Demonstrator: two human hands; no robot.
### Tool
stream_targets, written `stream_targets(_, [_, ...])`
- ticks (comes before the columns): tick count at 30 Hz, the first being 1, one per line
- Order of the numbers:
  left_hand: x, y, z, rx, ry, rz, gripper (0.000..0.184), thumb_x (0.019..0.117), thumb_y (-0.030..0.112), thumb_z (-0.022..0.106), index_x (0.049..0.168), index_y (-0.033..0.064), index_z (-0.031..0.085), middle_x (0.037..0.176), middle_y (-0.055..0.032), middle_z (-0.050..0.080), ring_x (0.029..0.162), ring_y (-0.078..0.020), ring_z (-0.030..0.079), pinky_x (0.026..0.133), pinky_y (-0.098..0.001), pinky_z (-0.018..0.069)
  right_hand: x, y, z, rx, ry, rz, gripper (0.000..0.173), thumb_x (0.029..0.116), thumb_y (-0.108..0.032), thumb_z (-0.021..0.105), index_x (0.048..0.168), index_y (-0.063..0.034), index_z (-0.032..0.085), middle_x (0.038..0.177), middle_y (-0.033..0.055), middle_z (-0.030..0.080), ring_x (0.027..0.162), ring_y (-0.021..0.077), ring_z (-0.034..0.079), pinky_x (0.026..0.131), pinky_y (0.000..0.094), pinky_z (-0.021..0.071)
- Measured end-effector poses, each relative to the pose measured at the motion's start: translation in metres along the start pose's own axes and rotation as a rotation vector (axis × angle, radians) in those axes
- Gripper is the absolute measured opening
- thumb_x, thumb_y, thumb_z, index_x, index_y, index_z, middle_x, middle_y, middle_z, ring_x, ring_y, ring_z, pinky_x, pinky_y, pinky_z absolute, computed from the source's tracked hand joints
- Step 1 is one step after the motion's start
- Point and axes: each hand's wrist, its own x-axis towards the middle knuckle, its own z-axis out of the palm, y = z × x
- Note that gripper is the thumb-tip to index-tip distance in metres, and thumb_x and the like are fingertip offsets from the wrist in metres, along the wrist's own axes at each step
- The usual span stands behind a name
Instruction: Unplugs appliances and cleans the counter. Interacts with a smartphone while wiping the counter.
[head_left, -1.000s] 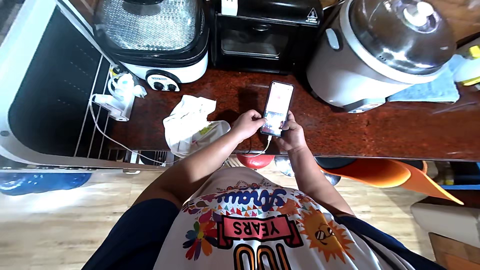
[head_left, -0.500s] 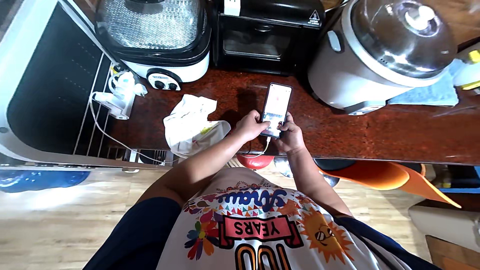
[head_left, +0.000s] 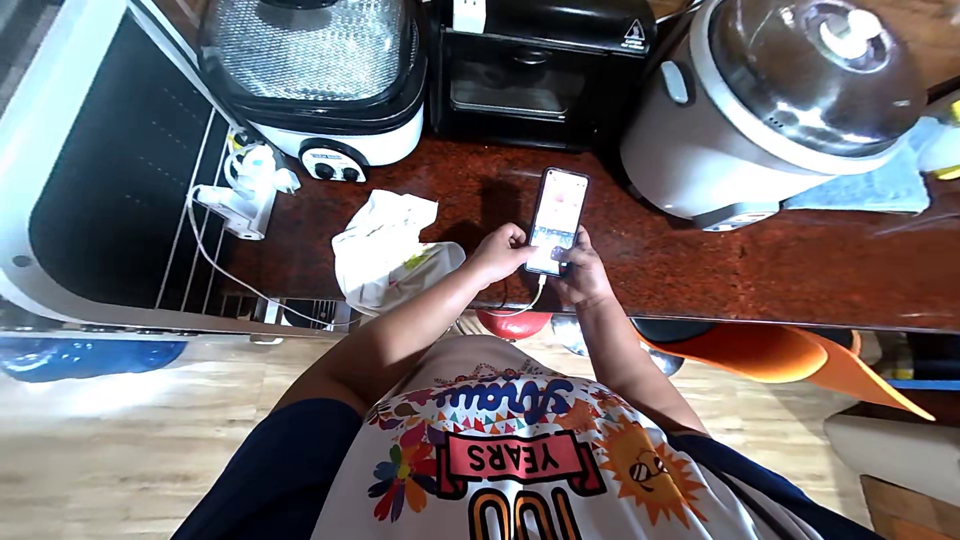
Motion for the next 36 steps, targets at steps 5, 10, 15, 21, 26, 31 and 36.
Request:
stream_targets(5, [0.0001,-0.0013,-0.0001,-0.012,-0.005,0.010,0.035,0.0999,0.020,0.068,0.125,-0.0022,0.057,0.116,-0.0208,0.063,0.103,-0.0278,0.063,0.093,-0.0468,0.0522,-0.0025,-0.0019,0.0042,-0.045,0.037,0.005,0.064,0.0791,0.012,0.047,0.136,-0.0154,0.035,0.115,0.0079,0.064,0.097,0.0202,0.069,0.079,0.0408,0.0608])
stream_targets(10, [-0.0006,-0.0024,-0.0005,-0.022,0.008,0.010,0.036,0.0984,0.020,0.070,0.123,-0.0025,0.057,0.113,-0.0204,0.063,0.101,-0.0274,0.063,0.091,-0.0460,0.0527,-0.0038,0.0012,0.0005,-0.049,-0.013,-0.010,0.077,0.0671,0.014,0.058,0.134,-0.0154,0.034,0.116,0.0078,0.065,0.099,0.0208,0.070,0.081,0.0410,0.0613])
stream_targets(15, [-0.0013,-0.0025,-0.0004,-0.028,0.009,0.013,0.035,0.0992,0.021,0.069,0.123,-0.0019,0.057,0.114,-0.0201,0.063,0.102,-0.0274,0.063,0.092,-0.0462,0.0524,-0.0038,-0.0001,0.0009,-0.033,-0.030,-0.008,0.075,0.0697,0.014,0.053,0.136,-0.0157,0.034,0.118,0.0088,0.064,0.102,0.0213,0.069,0.084,0.0421,0.0603])
stream_targets(21, [-0.0012,-0.0034,0.0006,-0.029,0.013,0.017,0.033,0.1005,0.021,0.066,0.123,-0.0013,0.059,0.118,-0.0212,0.064,0.107,-0.0286,0.063,0.095,-0.0482,0.0519,-0.0030,-0.0007,0.0025,0.094,0.018,0.022,0.047,0.0851,-0.004,0.037,0.130,-0.0185,0.040,0.117,0.0071,0.062,0.102,0.0215,0.067,0.081,0.0427,0.0586])
stream_targets(26, [-0.0006,-0.0033,0.0010,-0.036,0.011,0.015,0.030,0.1007,0.021,0.066,0.120,-0.0008,0.059,0.116,-0.0205,0.063,0.105,-0.0284,0.063,0.093,-0.0483,0.0514,-0.0027,-0.0015,0.0020,0.077,0.006,0.035,0.046,0.0868,-0.004,0.036,0.130,-0.0195,0.040,0.115,0.0061,0.063,0.099,0.0203,0.068,0.078,0.0406,0.0593])
stream_targets(31, [0.0000,-0.0013,0.0007,-0.028,0.016,0.025,0.029,0.1005,0.021,0.066,0.119,-0.0014,0.059,0.115,-0.0209,0.064,0.104,-0.0283,0.063,0.093,-0.0485,0.0516,-0.0027,-0.0020,0.0065,0.052,0.040,0.034,0.043,0.0923,-0.003,0.031,0.131,-0.0194,0.039,0.115,0.0059,0.063,0.098,0.0194,0.068,0.078,0.0400,0.0592])
stream_targets(36, [0.0007,0.0004,0.0020,-0.030,0.016,0.034,0.029,0.1012,0.021,0.065,0.117,-0.0021,0.059,0.115,-0.0212,0.064,0.105,-0.0284,0.063,0.093,-0.0479,0.0515,-0.0028,-0.0024,0.0040,0.052,0.038,0.039,0.042,0.0929,-0.005,0.032,0.132,-0.0200,0.039,0.114,0.0065,0.064,0.096,0.0198,0.068,0.076,0.0393,0.0595])
